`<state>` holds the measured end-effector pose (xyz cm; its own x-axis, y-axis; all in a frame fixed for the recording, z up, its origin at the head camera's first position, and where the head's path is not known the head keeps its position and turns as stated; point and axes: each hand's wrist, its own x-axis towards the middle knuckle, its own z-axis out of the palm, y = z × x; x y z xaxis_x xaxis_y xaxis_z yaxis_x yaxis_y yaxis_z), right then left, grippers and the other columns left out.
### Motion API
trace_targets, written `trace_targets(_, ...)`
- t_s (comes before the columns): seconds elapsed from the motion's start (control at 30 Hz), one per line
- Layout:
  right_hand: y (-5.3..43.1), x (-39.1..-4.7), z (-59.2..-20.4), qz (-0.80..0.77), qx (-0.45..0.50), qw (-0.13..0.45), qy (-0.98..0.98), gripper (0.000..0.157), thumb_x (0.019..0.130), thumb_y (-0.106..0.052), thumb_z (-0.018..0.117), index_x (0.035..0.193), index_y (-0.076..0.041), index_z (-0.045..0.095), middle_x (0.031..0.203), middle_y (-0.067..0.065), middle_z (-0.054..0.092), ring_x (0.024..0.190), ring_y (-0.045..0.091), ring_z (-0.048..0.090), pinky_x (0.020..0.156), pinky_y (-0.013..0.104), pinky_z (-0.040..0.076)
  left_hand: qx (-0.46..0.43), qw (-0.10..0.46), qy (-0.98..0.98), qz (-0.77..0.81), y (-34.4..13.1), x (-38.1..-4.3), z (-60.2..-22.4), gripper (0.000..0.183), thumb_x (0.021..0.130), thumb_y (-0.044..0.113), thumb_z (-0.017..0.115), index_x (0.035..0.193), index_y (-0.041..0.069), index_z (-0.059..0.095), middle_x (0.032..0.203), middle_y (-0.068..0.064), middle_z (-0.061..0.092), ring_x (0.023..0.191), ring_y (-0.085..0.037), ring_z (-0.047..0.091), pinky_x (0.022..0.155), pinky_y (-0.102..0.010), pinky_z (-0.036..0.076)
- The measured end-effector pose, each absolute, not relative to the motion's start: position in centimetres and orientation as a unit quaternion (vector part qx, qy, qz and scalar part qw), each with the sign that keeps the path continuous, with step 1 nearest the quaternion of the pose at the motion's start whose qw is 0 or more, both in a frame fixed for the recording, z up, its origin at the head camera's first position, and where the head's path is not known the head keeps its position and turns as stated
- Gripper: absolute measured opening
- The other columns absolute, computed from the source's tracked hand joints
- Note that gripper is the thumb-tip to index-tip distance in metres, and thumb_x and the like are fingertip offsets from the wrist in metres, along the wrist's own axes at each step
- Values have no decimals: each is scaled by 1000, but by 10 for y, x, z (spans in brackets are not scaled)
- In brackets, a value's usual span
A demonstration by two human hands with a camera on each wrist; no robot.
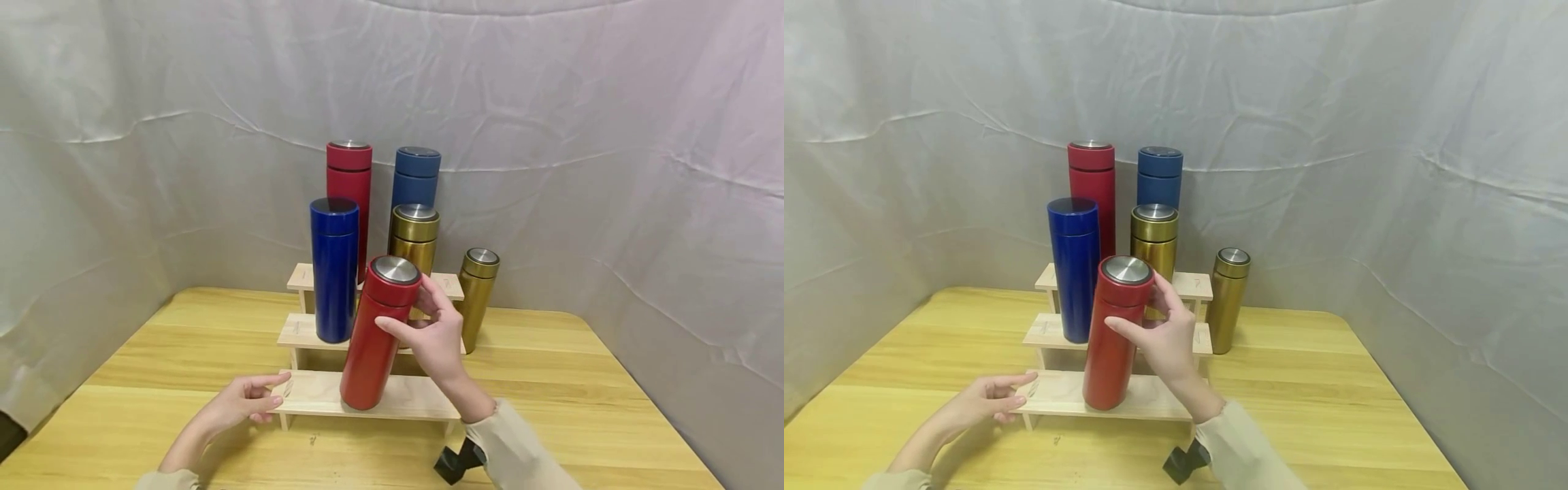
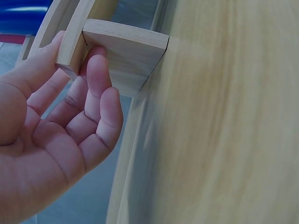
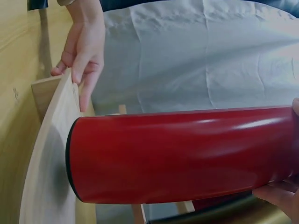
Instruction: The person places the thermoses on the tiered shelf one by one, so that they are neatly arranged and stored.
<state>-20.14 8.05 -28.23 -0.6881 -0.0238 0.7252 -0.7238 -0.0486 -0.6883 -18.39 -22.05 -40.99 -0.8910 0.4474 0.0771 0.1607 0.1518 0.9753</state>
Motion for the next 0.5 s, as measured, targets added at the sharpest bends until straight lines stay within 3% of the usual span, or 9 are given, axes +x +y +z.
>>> trace_targets(0.23, 59, -196, -280, 649, 293, 258, -653, 71, 58, 10, 78, 122, 4, 48, 97, 17, 62, 83, 18, 60, 59, 33, 53, 200, 113, 757, 612, -220, -184, -409, 54, 86, 11, 59, 127, -14, 33, 76, -13, 57, 61, -14, 56, 57, -26, 50)
trace_targets(0.5, 39, -186, -272, 654, 309, 247, -645, 70, 58, 13, 77, 121, 9, 47, 95, 22, 61, 83, 20, 60, 62, 42, 52, 196, 113, 762, 607, -220, -183, -409, 55, 85, 11, 59, 127, -14, 33, 76, -13, 57, 62, -16, 57, 58, -27, 50)
